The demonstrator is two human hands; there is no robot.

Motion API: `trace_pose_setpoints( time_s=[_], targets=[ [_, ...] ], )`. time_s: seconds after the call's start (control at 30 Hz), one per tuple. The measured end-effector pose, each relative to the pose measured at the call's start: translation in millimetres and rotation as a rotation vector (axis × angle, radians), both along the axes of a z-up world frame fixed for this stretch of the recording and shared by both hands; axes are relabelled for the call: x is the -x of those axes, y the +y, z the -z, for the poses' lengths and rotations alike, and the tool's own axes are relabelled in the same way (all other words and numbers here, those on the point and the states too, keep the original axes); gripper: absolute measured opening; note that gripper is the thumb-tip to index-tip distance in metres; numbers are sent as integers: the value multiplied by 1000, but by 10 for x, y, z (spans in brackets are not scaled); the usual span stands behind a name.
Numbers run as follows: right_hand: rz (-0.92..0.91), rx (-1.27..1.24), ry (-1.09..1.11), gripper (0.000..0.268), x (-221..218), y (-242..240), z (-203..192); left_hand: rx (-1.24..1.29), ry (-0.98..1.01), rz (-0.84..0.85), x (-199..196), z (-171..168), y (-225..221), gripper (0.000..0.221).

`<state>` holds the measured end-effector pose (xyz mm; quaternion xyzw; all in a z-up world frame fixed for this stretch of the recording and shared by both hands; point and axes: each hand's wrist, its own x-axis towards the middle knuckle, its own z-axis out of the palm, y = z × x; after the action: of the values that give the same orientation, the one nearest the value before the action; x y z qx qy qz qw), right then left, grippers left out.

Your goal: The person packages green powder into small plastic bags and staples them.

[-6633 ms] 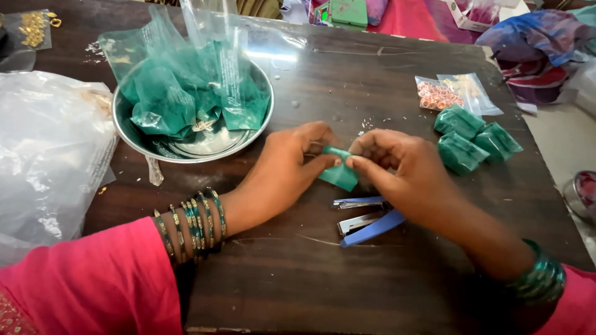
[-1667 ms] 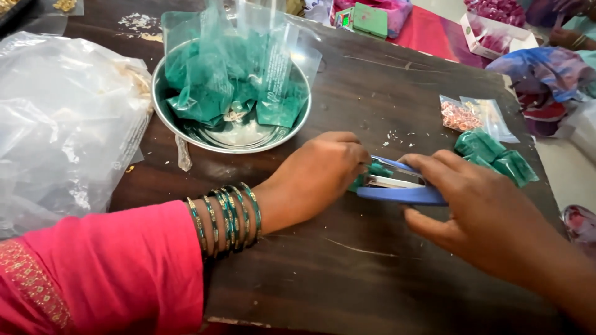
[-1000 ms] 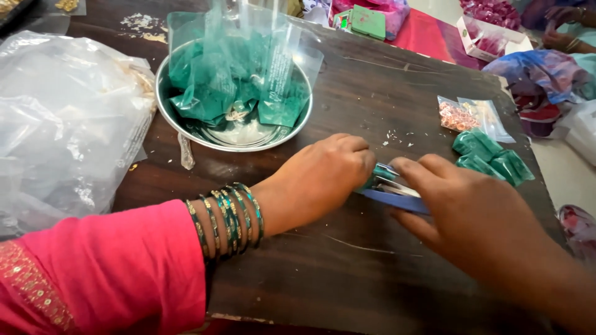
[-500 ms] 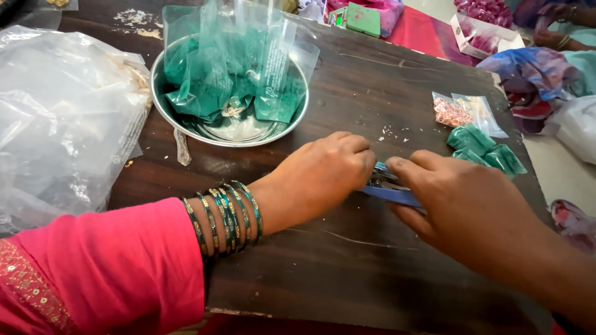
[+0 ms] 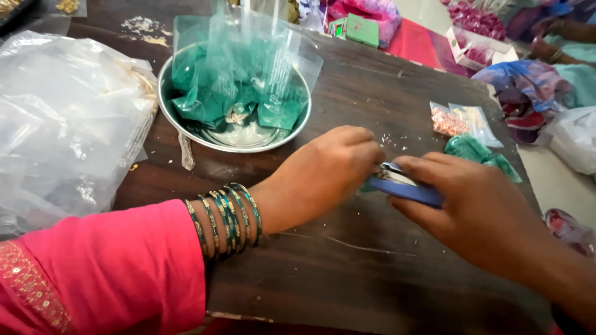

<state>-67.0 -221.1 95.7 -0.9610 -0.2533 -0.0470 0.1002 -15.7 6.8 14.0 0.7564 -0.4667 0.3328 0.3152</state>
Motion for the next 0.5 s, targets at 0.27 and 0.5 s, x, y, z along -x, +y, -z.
trace_pose_setpoints(
  time_s=[0.27,0.5],
  targets=[
    [400,-628,478,47,-61,-101,267,560,1212,347,-67,94,-150,60],
    [361,-991,815,47,-194,-197,582,638,1553,526,-161,239,-170,49]
  ],
)
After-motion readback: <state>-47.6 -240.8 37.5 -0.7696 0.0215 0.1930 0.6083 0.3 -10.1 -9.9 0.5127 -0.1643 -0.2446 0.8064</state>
